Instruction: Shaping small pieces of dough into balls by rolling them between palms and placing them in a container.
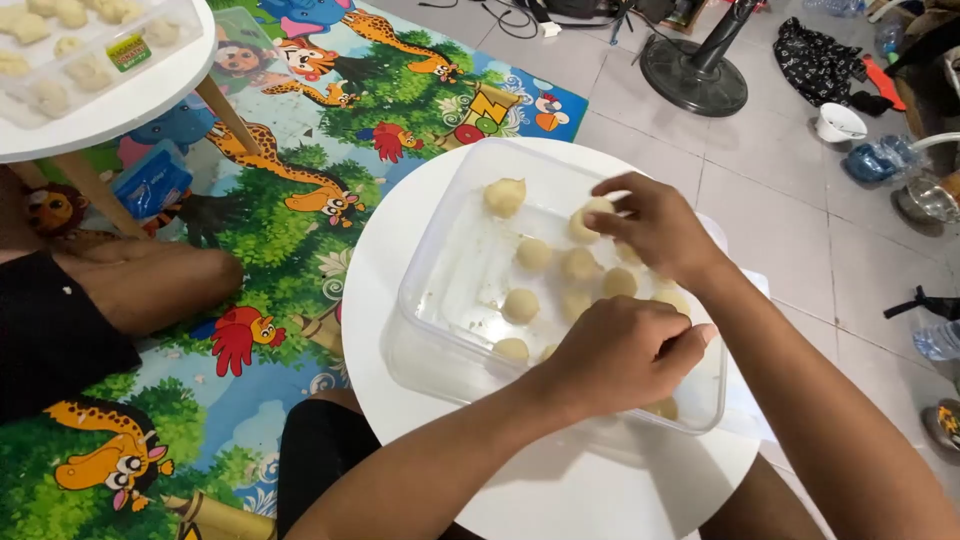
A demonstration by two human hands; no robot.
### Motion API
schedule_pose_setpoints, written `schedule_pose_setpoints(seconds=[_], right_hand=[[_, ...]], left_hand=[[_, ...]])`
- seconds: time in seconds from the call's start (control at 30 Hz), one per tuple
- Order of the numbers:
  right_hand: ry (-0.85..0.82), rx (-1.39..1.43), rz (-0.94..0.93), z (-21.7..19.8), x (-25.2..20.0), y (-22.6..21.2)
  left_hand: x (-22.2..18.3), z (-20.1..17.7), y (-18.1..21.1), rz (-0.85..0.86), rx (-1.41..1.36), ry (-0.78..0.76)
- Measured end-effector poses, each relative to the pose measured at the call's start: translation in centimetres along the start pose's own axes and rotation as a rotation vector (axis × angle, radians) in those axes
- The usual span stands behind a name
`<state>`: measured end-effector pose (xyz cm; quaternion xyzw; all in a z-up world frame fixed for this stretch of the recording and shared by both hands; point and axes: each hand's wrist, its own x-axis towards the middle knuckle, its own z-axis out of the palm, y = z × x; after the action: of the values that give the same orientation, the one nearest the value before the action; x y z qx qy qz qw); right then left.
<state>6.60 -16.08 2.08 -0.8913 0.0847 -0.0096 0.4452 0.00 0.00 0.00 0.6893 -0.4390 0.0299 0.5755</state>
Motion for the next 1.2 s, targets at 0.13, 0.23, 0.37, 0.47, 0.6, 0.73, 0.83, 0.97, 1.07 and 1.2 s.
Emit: schedule_pose_setpoints(seconds=[0.13,0.23,0.37,0.47,0.6,0.73,0.83,0.97,1.07,1.2], right_hand=[[-0.130,-0.440,-0.046,3.1,3.6,-1.4],[-0.144,-0.516,-0.111,5.3,5.3,-0.6],[-0.139,-0.770,-0.194,6.7,6.3,0.0],[-0.137,-0.900,-0.219,6.4,6.6,-1.0],[0.000,-0.972,-0.402,7.2,7.5,-1.5],[-0.004,-1.118,-0.517,9.8,9.6,0.0],[0.063,-1.188,-0.598,11.2,10.8,0.7],[-0.073,-0.847,-0.334,9.2,10.1,-1.5],[-0.096,-0.152,-0.228,6.0,10.1,-1.3],[-0.157,0.656,0.103,1.4,4.6,-5.4]], left_hand=[[0.3,-1.3,0.5,0.006,-0.050,0.131],[0.5,-1.4,0.4,0.017,-0.050,0.210],[0.4,-1.3,0.5,0.007,-0.023,0.259],[0.4,-1.6,0.5,0.011,-0.042,0.291],[0.3,-2.3,0.9,0.065,-0.129,0.316],[0.4,-2.5,1.0,0.056,-0.147,0.326],[0.6,-2.6,0.9,0.001,-0.138,0.294],[1.0,-2.1,0.1,-0.013,-0.177,0.401],[1.0,-1.5,-0.7,-0.059,-0.252,0.433],[1.1,-1.4,-0.9,-0.150,-0.463,0.515]])
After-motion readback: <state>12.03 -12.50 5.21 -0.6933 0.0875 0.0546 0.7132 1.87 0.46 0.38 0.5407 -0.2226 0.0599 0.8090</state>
